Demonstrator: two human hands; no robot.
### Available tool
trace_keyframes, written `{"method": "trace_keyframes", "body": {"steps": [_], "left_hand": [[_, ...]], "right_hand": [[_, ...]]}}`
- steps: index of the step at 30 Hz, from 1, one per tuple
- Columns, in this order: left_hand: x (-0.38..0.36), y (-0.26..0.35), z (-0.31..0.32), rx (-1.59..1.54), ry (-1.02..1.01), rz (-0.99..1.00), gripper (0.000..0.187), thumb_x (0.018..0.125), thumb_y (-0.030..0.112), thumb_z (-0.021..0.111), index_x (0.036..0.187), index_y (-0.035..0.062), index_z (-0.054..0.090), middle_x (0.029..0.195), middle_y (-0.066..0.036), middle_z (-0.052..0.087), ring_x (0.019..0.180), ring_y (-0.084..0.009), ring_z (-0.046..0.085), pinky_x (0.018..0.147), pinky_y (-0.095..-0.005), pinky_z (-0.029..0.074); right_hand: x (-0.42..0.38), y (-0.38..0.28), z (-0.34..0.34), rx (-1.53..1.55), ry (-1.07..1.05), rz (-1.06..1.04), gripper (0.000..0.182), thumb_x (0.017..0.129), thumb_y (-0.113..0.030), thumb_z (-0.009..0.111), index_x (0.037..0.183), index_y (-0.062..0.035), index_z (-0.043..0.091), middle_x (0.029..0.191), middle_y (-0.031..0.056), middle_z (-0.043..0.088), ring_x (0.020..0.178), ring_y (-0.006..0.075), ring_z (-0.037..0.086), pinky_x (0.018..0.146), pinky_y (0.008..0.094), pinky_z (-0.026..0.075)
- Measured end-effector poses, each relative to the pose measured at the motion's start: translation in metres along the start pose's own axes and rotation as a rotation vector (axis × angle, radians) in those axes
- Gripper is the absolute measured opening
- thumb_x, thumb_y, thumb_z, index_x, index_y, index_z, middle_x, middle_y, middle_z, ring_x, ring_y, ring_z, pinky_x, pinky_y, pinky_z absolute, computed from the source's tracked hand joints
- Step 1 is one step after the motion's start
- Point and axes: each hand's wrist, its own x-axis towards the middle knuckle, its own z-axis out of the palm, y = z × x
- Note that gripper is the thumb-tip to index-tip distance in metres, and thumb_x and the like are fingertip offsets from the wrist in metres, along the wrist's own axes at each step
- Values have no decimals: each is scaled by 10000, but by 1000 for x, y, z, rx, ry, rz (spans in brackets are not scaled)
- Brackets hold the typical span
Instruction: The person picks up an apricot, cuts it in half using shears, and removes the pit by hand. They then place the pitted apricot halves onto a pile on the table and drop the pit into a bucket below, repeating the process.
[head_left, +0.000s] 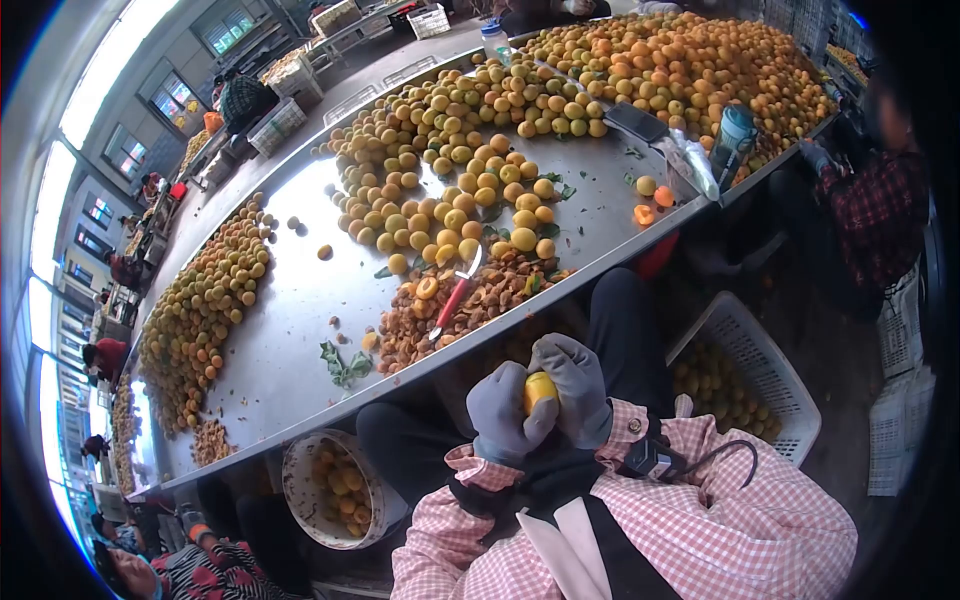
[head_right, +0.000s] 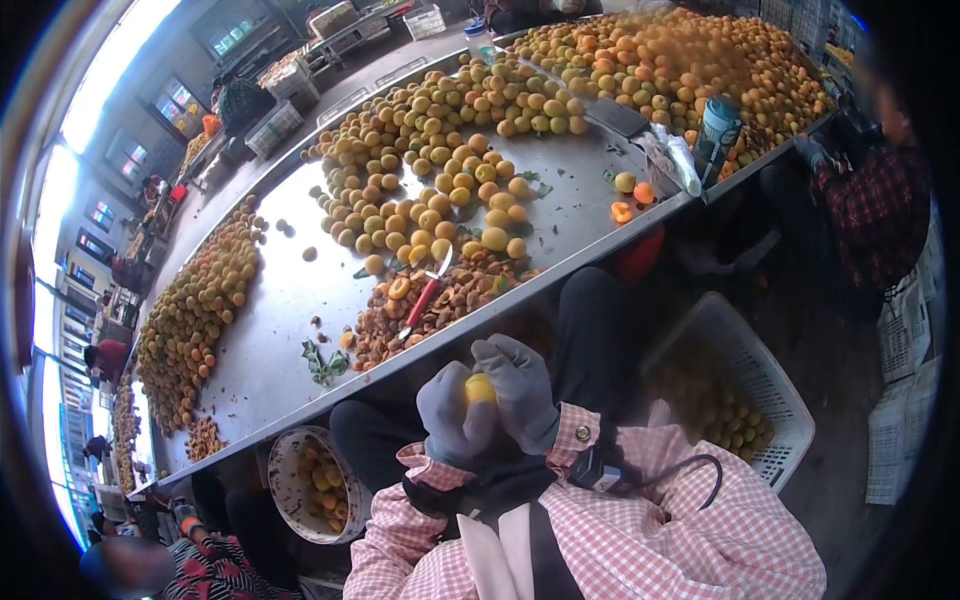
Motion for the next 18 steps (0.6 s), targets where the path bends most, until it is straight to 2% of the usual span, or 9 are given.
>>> {"method": "trace_keyframes", "body": {"steps": [2, 5, 6, 8, 9, 11, 15, 17, 18], "left_hand": [[2, 2, -6, 146, -108, -28, 557, 720, 563, 695, 857, 36, 580, 731, -127, 554, 638, -333, 581, 566, -385, 459], [17, 16, -18, 340, -282, 1, 658, 631, 626, 738, 824, 20, 570, 756, -135, 573, 660, -342, 591, 588, -407, 469], [22, 17, -19, 400, -322, 9, 739, 553, 669, 761, 850, 15, 590, 826, -122, 599, 750, -328, 612, 688, -409, 489], [30, 16, -22, 407, -296, 119, 736, 553, 664, 765, 855, 15, 595, 835, -122, 603, 778, -327, 613, 718, -416, 484], [34, 15, -23, 416, -268, 218, 733, 553, 659, 769, 860, 15, 601, 844, -122, 606, 806, -325, 614, 748, -423, 478], [39, 19, -26, 404, -280, 258, 714, 561, 652, 769, 850, 19, 612, 840, -121, 607, 837, -327, 609, 768, -420, 471], [42, 20, -31, 463, -352, 287, 678, 555, 639, 777, 799, 27, 620, 771, -98, 605, 745, -283, 613, 741, -394, 474], [44, 20, -31, 473, -334, 310, 672, 551, 639, 778, 783, 29, 621, 741, -87, 604, 702, -269, 612, 733, -384, 475], [44, 20, -30, 457, -279, 359, 684, 585, 676, 741, 764, 27, 623, 711, -81, 600, 651, -254, 598, 680, -365, 465]], "right_hand": [[7, -3, -8, -23, -11, 28, 196, 958, -188, 581, 785, -97, 567, 720, -49, 548, 632, 13, 484, 565, 190, 409], [15, -13, -19, -270, -162, 173, 142, 974, -163, 530, 900, -73, 609, 836, -9, 588, 744, 49, 548, 680, 221, 470], [16, -14, -21, -391, -224, 117, 155, 982, -164, 502, 966, -57, 613, 919, 9, 588, 832, 65, 557, 767, 239, 471], [17, -17, -27, -539, -298, 130, 263, 995, -178, 443, 1132, -12, 595, 1127, 48, 567, 1064, 103, 539, 967, 272, 424], [16, -19, -28, -541, -289, 125, 263, 995, -178, 443, 1132, -12, 595, 1127, 48, 567, 1064, 103, 539, 967, 272, 424], [10, -29, -15, -202, -277, 321, 286, 1005, -201, 445, 1152, 8, 573, 1155, 59, 572, 1084, 94, 534, 969, 262, 424], [0, -40, -4, -269, -172, 363, 329, 1020, -221, 428, 1217, 19, 536, 1156, 69, 577, 1101, 81, 518, 988, 255, 413], [-8, -47, 1, -565, -227, 79, 382, 1032, -266, 417, 1268, 20, 506, 1165, 79, 578, 1099, 90, 517, 995, 265, 414], [-7, -51, 2, -563, -232, 80, 382, 1032, -266, 417, 1268, 20, 506, 1165, 79, 578, 1099, 90, 517, 995, 265, 414]]}}
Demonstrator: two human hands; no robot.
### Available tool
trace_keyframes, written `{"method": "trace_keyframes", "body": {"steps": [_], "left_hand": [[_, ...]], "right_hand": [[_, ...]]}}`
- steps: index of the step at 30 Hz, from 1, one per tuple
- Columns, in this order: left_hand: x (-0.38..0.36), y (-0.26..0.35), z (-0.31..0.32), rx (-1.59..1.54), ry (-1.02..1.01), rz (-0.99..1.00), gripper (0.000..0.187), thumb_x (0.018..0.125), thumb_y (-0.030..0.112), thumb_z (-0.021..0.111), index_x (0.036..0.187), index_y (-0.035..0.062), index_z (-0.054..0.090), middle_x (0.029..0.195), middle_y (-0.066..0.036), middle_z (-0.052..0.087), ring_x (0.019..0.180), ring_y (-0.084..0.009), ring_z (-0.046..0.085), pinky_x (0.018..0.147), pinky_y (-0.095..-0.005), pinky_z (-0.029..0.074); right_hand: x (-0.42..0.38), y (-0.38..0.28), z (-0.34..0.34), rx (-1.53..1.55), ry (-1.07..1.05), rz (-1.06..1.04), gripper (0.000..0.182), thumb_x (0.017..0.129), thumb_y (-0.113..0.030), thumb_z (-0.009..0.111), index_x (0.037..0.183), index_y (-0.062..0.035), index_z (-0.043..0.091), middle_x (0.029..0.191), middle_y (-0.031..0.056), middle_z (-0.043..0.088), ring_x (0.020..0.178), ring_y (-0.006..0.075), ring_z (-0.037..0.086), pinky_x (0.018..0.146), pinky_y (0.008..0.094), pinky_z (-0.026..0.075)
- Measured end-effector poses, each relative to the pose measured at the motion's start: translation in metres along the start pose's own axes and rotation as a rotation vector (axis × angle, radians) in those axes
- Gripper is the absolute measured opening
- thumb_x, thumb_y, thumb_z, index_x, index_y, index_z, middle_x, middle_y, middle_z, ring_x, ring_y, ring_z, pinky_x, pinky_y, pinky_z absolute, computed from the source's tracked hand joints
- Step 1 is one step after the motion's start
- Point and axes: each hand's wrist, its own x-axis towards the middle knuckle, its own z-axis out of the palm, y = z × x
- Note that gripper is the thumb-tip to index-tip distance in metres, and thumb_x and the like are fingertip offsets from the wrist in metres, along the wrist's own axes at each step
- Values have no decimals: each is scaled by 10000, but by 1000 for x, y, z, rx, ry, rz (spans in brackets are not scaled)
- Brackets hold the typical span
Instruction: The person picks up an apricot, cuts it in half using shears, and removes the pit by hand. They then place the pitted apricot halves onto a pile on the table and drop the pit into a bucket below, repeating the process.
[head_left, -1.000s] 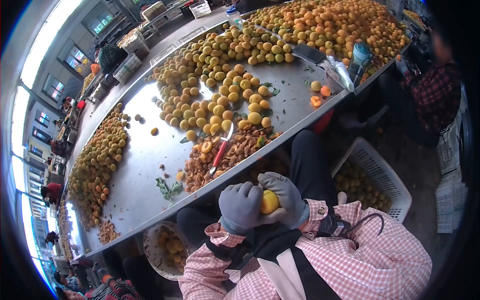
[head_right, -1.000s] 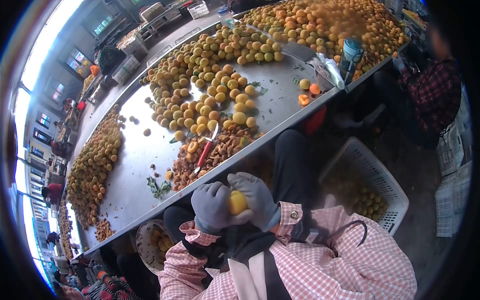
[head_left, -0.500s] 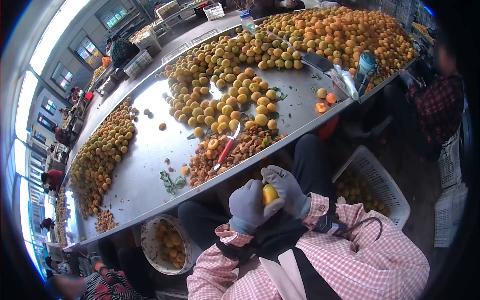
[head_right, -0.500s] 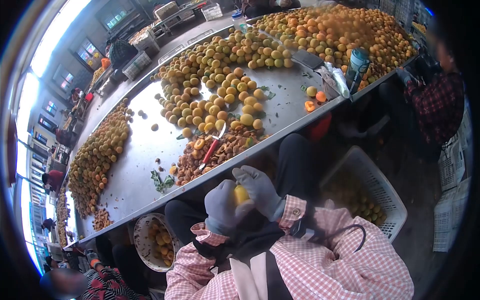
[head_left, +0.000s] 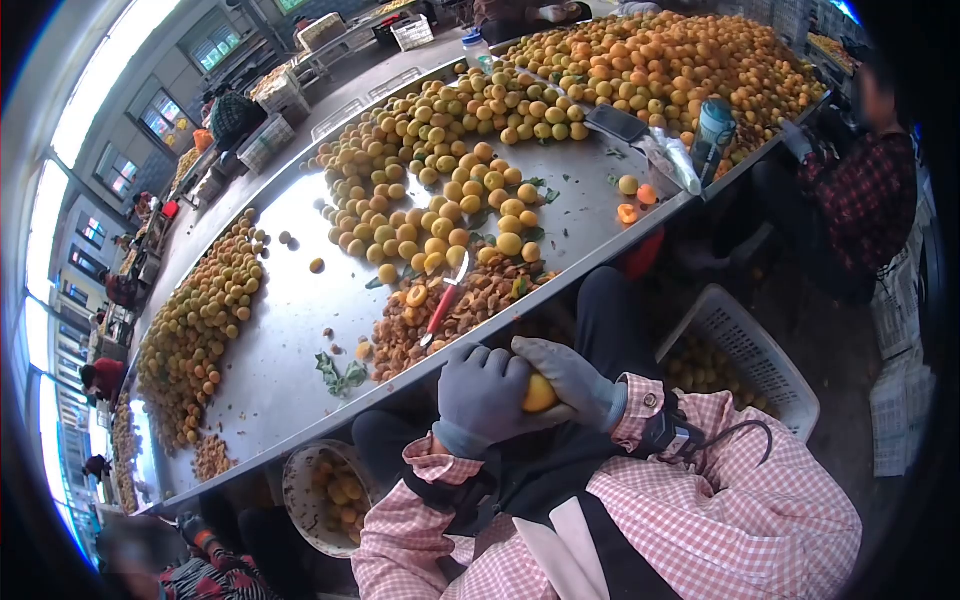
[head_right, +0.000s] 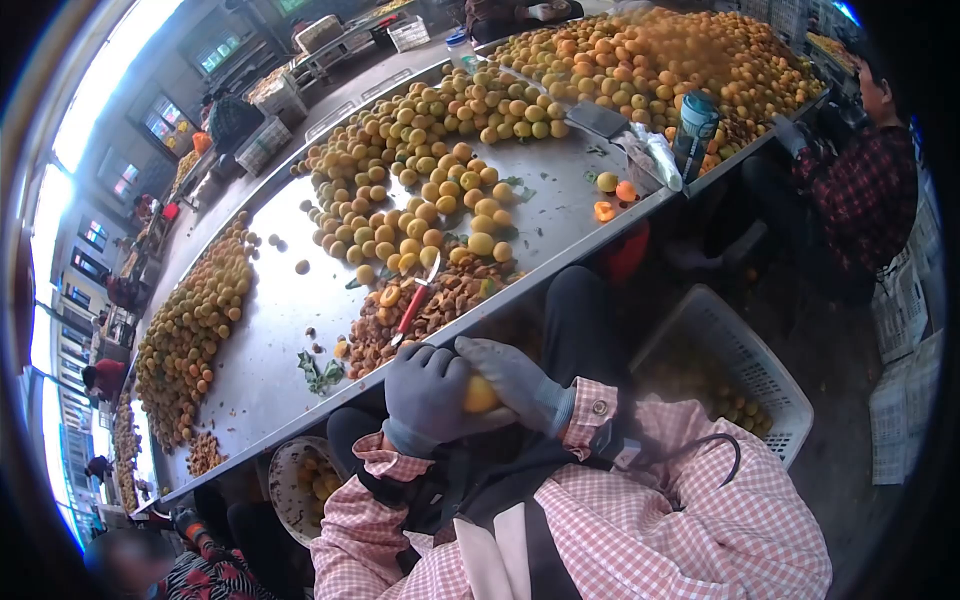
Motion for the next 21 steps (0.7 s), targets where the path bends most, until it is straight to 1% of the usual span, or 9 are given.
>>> {"method": "trace_keyframes", "body": {"steps": [3, 5, 8, 10, 15, 17, 18, 20, 21], "left_hand": [[2, 0, -3, -20, 75, 61, 708, 620, 713, 705, 743, 21, 623, 673, -76, 591, 590, -238, 579, 619, -344, 453], [5, 0, -8, -41, 85, 88, 712, 621, 712, 704, 742, 16, 621, 663, -77, 587, 579, -238, 573, 609, -340, 452], [13, 2, -16, -34, 89, 135, 723, 623, 719, 698, 739, 10, 620, 662, -81, 586, 576, -230, 572, 599, -341, 450], [15, 2, -17, -22, -14, 83, 681, 562, 674, 755, 722, 28, 613, 694, -84, 610, 614, -254, 606, 655, -362, 482], [15, 11, -12, 13, 74, 8, 657, 618, 687, 703, 690, 46, 578, 658, -89, 570, 561, -264, 574, 571, -363, 456], [12, 13, -5, 21, 112, -20, 649, 639, 689, 685, 681, 53, 560, 643, -93, 551, 544, -268, 561, 535, -365, 439], [6, 15, 3, -28, 149, -60, 638, 657, 678, 673, 674, 55, 539, 622, -99, 518, 534, -280, 544, 512, -374, 415], [-2, 18, 11, -74, 190, -110, 629, 676, 668, 661, 667, 56, 517, 601, -104, 485, 523, -293, 527, 488, -384, 391], [-4, 20, 12, -126, 211, -131, 610, 691, 651, 658, 693, 55, 528, 614, -102, 491, 529, -293, 529, 502, -380, 400]], "right_hand": [[4, 8, -13, -174, -140, 50, 384, 1011, -207, 441, 1311, 32, 469, 1212, 126, 575, 1120, 177, 556, 1012, 299, 418], [13, 39, -18, -647, -82, -714, 352, 970, -131, 463, 1271, 50, 485, 1190, 183, 582, 1108, 292, 578, 996, 344, 436], [8, 24, -20, -706, -55, -737, 347, 930, -65, 466, 1251, 64, 482, 1143, 216, 585, 1089, 356, 574, 971, 379, 451], [7, 20, -20, -703, -33, -723, 327, 929, -77, 478, 1223, 65, 500, 1112, 215, 592, 1064, 358, 581, 946, 385, 461], [6, 24, -12, -527, 90, -712, 291, 909, -112, 522, 1134, 67, 565, 1040, 223, 608, 984, 366, 603, 874, 394, 489], [9, 32, -5, -263, 200, -528, 185, 938, -137, 529, 977, 26, 607, 897, 136, 624, 815, 254, 624, 754, 332, 501], [5, 34, -3, -260, 204, -523, 185, 938, -137, 529, 977, 26, 607, 897, 136, 624, 815, 254, 624, 754, 332, 501], [0, 24, 5, 497, 199, -141, 179, 972, -172, 526, 877, -34, 588, 789, 16, 578, 693, 108, 560, 653, 256, 470], [-3, 19, 9, 498, 198, -137, 179, 972, -172, 526, 877, -34, 588, 789, 16, 578, 693, 108, 560, 653, 256, 470]]}}
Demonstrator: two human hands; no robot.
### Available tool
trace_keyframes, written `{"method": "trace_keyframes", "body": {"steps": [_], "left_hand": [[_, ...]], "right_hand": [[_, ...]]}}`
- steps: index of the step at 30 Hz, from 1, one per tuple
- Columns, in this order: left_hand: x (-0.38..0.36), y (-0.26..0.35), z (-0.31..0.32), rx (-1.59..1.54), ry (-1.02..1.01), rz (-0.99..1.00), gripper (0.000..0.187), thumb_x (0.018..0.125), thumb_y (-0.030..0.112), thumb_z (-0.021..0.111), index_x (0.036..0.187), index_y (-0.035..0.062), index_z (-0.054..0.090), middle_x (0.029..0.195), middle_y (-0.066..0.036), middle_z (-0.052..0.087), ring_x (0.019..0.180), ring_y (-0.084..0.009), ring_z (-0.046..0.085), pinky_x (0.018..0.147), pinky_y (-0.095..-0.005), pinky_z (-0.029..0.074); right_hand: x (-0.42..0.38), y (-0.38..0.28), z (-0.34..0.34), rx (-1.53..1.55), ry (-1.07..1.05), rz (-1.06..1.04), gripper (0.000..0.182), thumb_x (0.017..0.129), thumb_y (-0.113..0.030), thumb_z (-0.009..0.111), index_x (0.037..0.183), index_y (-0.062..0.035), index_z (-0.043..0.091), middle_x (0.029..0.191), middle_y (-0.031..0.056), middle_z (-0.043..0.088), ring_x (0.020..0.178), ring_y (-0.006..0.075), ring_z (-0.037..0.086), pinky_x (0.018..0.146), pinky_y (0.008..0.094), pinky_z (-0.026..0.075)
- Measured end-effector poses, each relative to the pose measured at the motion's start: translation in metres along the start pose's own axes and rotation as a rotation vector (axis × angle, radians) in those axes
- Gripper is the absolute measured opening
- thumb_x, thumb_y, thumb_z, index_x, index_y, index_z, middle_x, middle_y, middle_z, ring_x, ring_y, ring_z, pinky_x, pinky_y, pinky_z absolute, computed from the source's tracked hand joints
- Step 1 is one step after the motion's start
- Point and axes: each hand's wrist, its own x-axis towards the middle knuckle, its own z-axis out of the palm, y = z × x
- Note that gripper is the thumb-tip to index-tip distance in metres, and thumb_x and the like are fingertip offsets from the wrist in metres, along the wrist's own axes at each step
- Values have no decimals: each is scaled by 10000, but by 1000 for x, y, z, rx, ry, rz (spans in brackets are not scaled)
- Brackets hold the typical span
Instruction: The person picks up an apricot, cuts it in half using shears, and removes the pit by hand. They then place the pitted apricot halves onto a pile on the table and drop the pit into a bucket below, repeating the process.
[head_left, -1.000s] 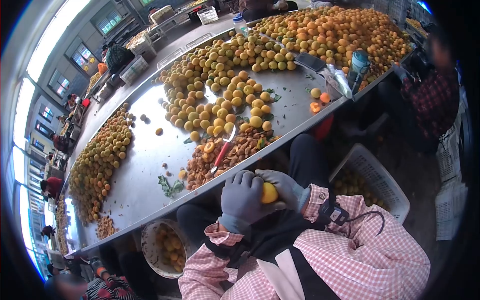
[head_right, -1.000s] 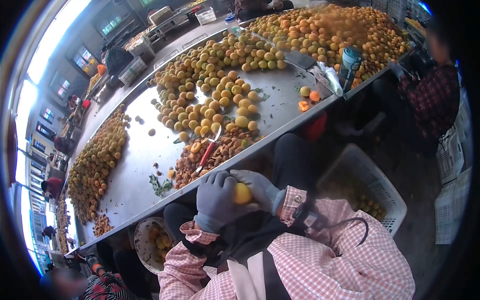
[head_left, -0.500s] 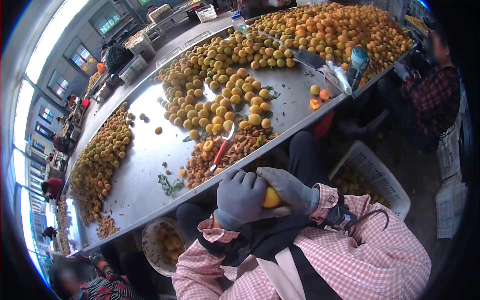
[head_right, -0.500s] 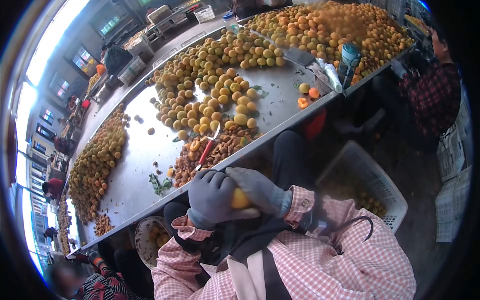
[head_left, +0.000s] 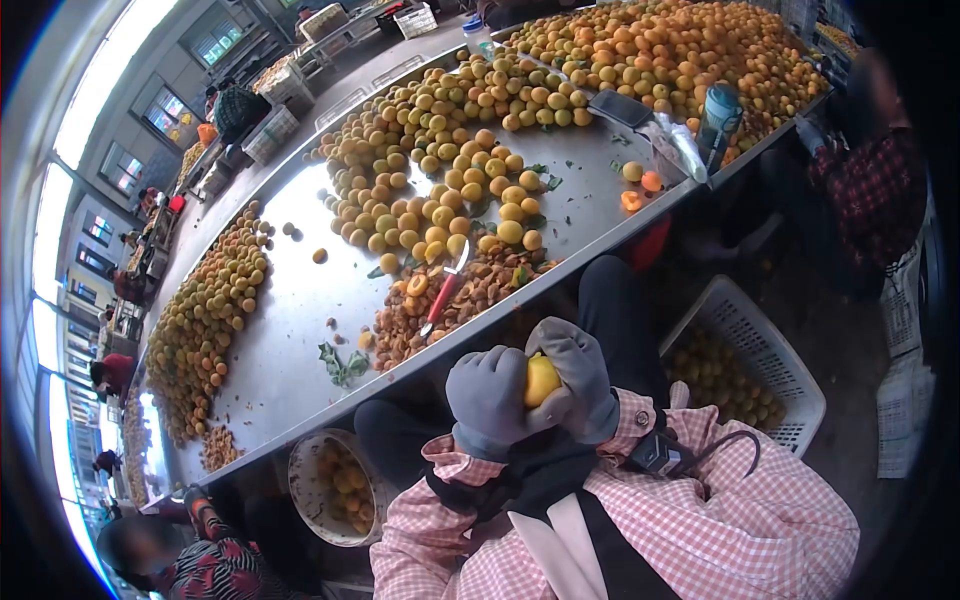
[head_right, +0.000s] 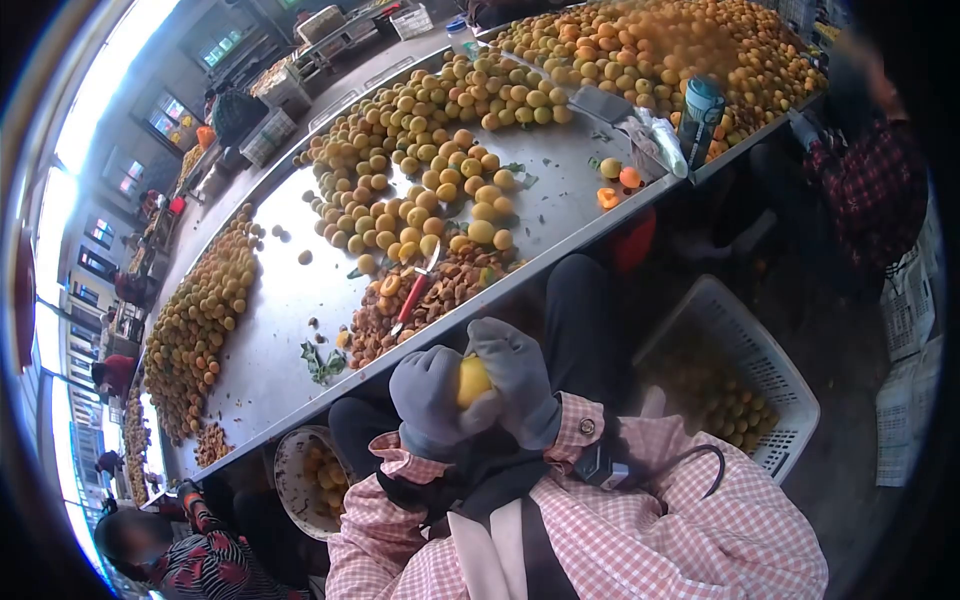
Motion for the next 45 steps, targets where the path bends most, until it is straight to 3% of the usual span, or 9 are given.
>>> {"method": "trace_keyframes", "body": {"steps": [11, 15, 18, 20, 22, 24, 35, 43, 45], "left_hand": [[-28, 10, 43, -687, 266, -431, 498, 851, 491, 573, 713, 20, 487, 608, -144, 436, 532, -356, 480, 499, -395, 382], [-34, -10, 71, -249, 225, -357, 397, 926, 388, 554, 757, 31, 517, 638, -142, 480, 566, -282, 524, 542, -364, 411], [-34, -21, 72, -941, 138, -788, 369, 963, 370, 542, 822, 29, 536, 684, -78, 548, 603, -165, 547, 575, -313, 434], [-27, -27, 44, -1084, 115, -861, 253, 986, 272, 538, 960, 21, 565, 776, -8, 600, 707, -116, 563, 654, -281, 470], [-31, -59, 41, -714, 173, -703, 265, 966, 279, 569, 984, 15, 575, 795, -50, 618, 742, -158, 589, 699, -306, 481], [-30, -89, 35, -358, 150, -642, 269, 936, 277, 604, 1002, 17, 584, 843, -105, 640, 787, -239, 617, 740, -341, 484], [-15, -169, 51, 256, -233, -612, 450, 829, 351, 656, 1165, 69, 553, 1056, -168, 617, 961, -366, 597, 823, -451, 480], [-34, -204, 79, 171, -467, -726, 484, 659, 312, 722, 1058, 78, 578, 938, -183, 630, 933, -389, 584, 837, -475, 458], [-38, -218, 87, 268, -422, -481, 363, 739, 283, 707, 995, 70, 564, 748, -121, 613, 679, -318, 607, 618, -432, 483]], "right_hand": [[7, 12, -10, -262, -96, -266, 308, 989, -273, 494, 787, -45, 538, 766, 8, 511, 690, 64, 468, 642, 230, 406], [36, 44, -32, -56, 1, -79, 249, 959, -235, 522, 793, -51, 550, 731, 15, 528, 687, 70, 514, 627, 229, 443], [47, 53, -46, -992, 60, -752, 195, 977, -214, 488, 931, -54, 591, 846, 39, 592, 805, 95, 583, 719, 229, 491], [39, 29, -30, 262, 283, 340, 335, 1001, -293, 448, 1144, -26, 591, 950, 98, 637, 832, 157, 623, 749, 273, 510], [51, 64, -91, -42, -24, 319, 457, 1006, -391, 419, 1277, -37, 515, 1034, 110, 632, 896, 187, 624, 789, 307, 524], [58, 61, -102, 715, -407, 538, 527, 1002, -452, 397, 1337, -50, 457, 1112, 117, 609, 912, 208, 619, 788, 321, 529], [53, 9, -97, 742, -262, 554, 487, 970, -327, 543, 1351, -45, 430, 1241, 198, 556, 974, 243, 635, 792, 326, 544], [39, -2, -100, 524, -358, 545, 568, 851, 0, 650, 1345, -112, 395, 1150, 84, 581, 995, 209, 648, 842, 288, 548], [37, 10, -101, 359, -375, 530, 480, 839, -32, 669, 1252, -88, 432, 1169, 80, 569, 1055, 187, 597, 886, 297, 507]]}}
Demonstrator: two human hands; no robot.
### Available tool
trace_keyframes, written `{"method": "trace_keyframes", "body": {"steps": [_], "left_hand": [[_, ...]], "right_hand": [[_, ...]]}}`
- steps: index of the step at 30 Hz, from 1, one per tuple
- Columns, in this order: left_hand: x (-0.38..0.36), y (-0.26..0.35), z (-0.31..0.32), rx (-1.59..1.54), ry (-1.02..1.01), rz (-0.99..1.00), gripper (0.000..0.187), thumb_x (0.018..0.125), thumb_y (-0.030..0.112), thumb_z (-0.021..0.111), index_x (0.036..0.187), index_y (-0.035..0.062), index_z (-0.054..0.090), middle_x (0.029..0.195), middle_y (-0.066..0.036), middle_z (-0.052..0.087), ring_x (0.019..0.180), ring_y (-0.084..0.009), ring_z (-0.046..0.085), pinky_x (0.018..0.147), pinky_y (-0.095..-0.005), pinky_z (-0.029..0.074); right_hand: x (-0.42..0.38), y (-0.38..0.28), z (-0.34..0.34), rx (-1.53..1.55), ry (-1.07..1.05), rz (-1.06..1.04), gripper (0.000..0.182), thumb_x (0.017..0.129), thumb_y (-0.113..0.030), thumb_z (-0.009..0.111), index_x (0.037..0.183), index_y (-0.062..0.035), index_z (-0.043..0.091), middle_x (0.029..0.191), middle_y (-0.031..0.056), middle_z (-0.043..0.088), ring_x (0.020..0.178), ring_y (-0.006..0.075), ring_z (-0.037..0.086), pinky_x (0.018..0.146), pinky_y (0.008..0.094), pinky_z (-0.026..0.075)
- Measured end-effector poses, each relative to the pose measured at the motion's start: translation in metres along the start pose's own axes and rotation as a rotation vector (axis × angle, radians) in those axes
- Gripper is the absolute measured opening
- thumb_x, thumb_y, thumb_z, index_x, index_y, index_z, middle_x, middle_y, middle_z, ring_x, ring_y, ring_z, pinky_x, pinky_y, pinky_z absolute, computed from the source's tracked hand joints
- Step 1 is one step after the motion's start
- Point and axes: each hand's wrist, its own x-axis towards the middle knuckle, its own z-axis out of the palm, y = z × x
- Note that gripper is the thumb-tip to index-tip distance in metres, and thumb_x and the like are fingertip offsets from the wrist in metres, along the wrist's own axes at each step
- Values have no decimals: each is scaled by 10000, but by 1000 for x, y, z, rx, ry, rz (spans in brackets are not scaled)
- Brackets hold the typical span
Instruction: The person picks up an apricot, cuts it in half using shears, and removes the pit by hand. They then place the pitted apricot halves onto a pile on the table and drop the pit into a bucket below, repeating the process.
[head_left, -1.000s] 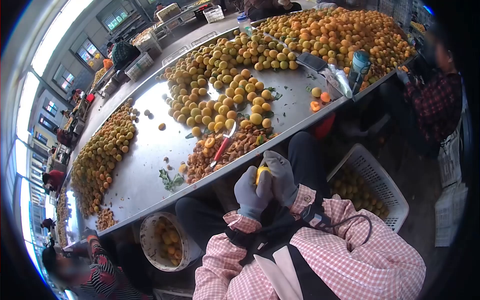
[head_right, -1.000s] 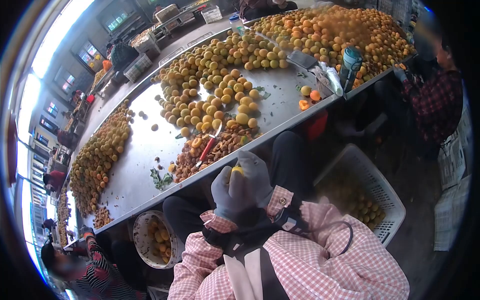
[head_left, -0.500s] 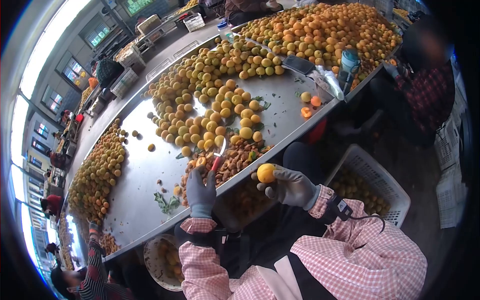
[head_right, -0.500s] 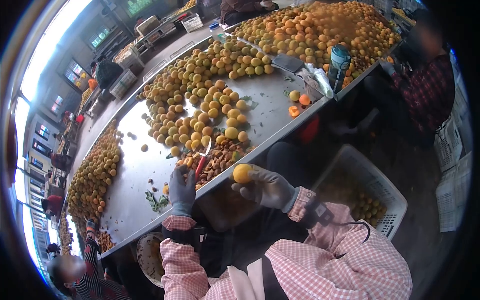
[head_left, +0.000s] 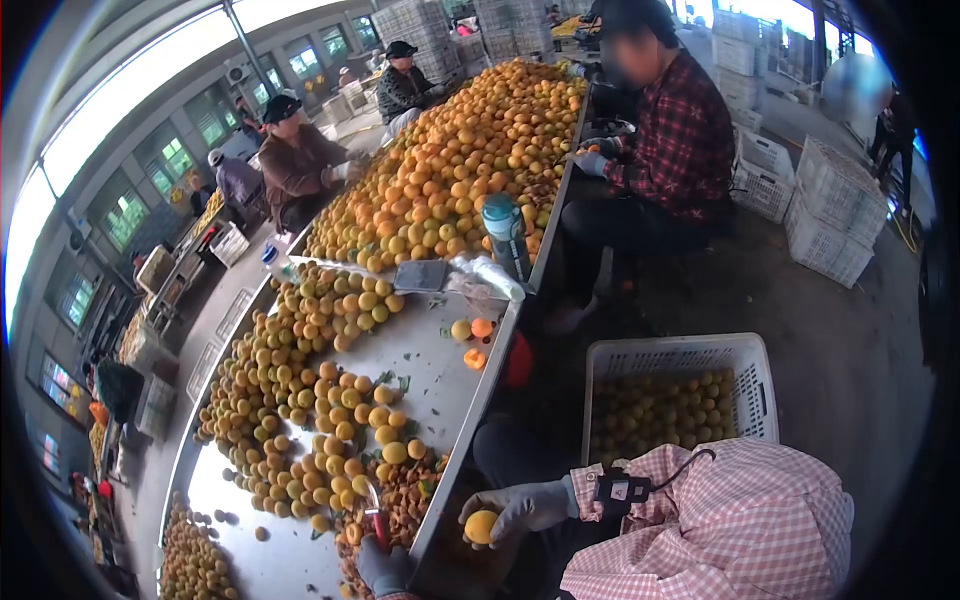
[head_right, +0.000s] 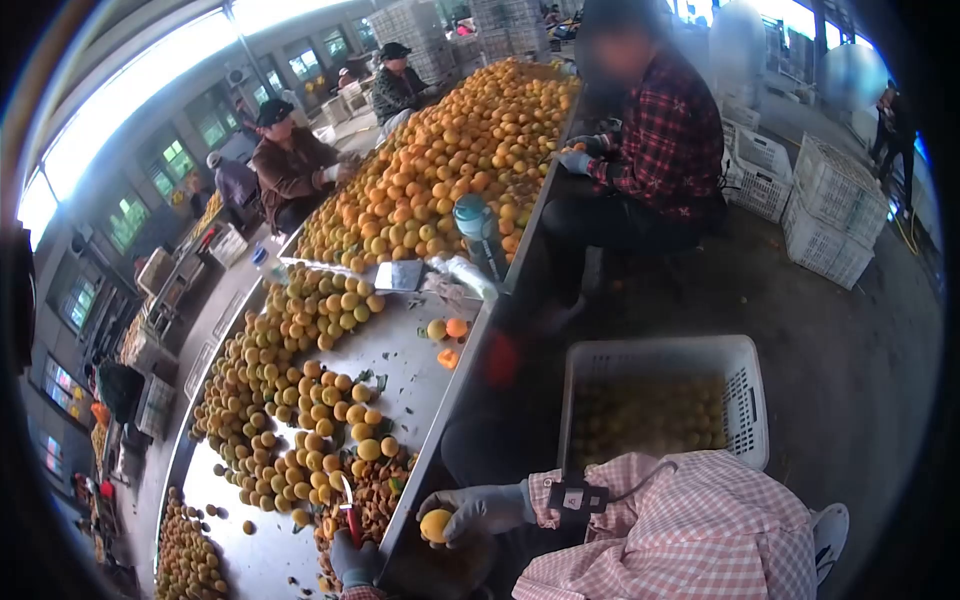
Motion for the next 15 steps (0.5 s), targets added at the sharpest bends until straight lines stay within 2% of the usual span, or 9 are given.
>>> {"method": "trace_keyframes", "body": {"steps": [1, 2, 4, 7, 9, 10, 12, 14, 15], "left_hand": [[0, 6, -6, -32, -6, -5, 337, 728, 289, 705, 937, 69, 559, 726, -121, 624, 653, -333, 611, 596, -444, 477], [0, 19, -23, -30, -1, 8, 337, 728, 289, 705, 937, 69, 559, 726, -121, 624, 653, -333, 611, 596, -444, 477], [-1, 51, -59, -130, -214, -92, 488, 777, 359, 686, 1169, 103, 548, 921, -183, 676, 851, -368, 658, 727, -463, 510], [-2, 52, -66, -270, -190, -93, 512, 744, 384, 707, 1165, 138, 551, 959, -183, 677, 874, -394, 648, 743, -465, 509], [-2, 55, -70, -209, -171, -90, 521, 748, 383, 704, 1178, 136, 545, 982, -160, 683, 877, -381, 651, 757, -451, 511], [-2, 50, -67, -185, -167, -78, 511, 744, 386, 710, 1160, 128, 562, 980, -157, 686, 873, -374, 654, 751, -450, 507], [5, 14, -39, -161, -164, -59, 502, 741, 389, 717, 1141, 119, 578, 978, -155, 689, 868, -367, 656, 744, -448, 503], [23, -51, 17, -47, -140, -240, 405, 737, 359, 741, 1010, 92, 607, 868, -134, 676, 752, -318, 628, 694, -428, 482], [22, -49, 16, -48, -140, -232, 405, 737, 359, 741, 1010, 92, 607, 868, -134, 676, 752, -318, 628, 694, -428, 482]], "right_hand": [[3, 4, -10, -64, -8, 20, 498, 830, -39, 704, 1257, -89, 452, 1238, 79, 562, 1179, 160, 536, 972, 279, 455], [3, 6, -12, -97, 22, 32, 506, 826, -69, 719, 1256, -84, 453, 1234, 72, 560, 1189, 151, 525, 972, 276, 450], [1, 3, -8, -134, 56, 40, 515, 823, -100, 734, 1254, -80, 453, 1230, 66, 559, 1199, 142, 515, 973, 273, 444], [-3, 1, 5, -18, 23, 21, 529, 817, -139, 748, 1247, -80, 446, 1211, 63, 562, 1134, 151, 558, 944, 284, 468], [-3, 2, 5, 15, -44, 58, 569, 813, -172, 757, 1267, -90, 423, 1204, 67, 564, 1026, 168, 606, 854, 290, 511], [-5, -1, 10, 13, -43, 53, 569, 813, -172, 757, 1267, -90, 423, 1204, 67, 564, 1026, 168, 606, 854, 290, 511], [-10, -7, 22, -15, 115, 97, 538, 839, -202, 730, 1272, -100, 427, 1178, 71, 579, 953, 183, 629, 757, 274, 528], [-10, -7, 17, 21, 90, 94, 499, 858, -219, 709, 1262, -100, 442, 1155, 70, 591, 961, 180, 629, 732, 263, 522], [-10, -7, 13, 57, 62, 97, 462, 876, -235, 687, 1253, -99, 457, 1131, 70, 603, 969, 177, 629, 707, 251, 516]]}}
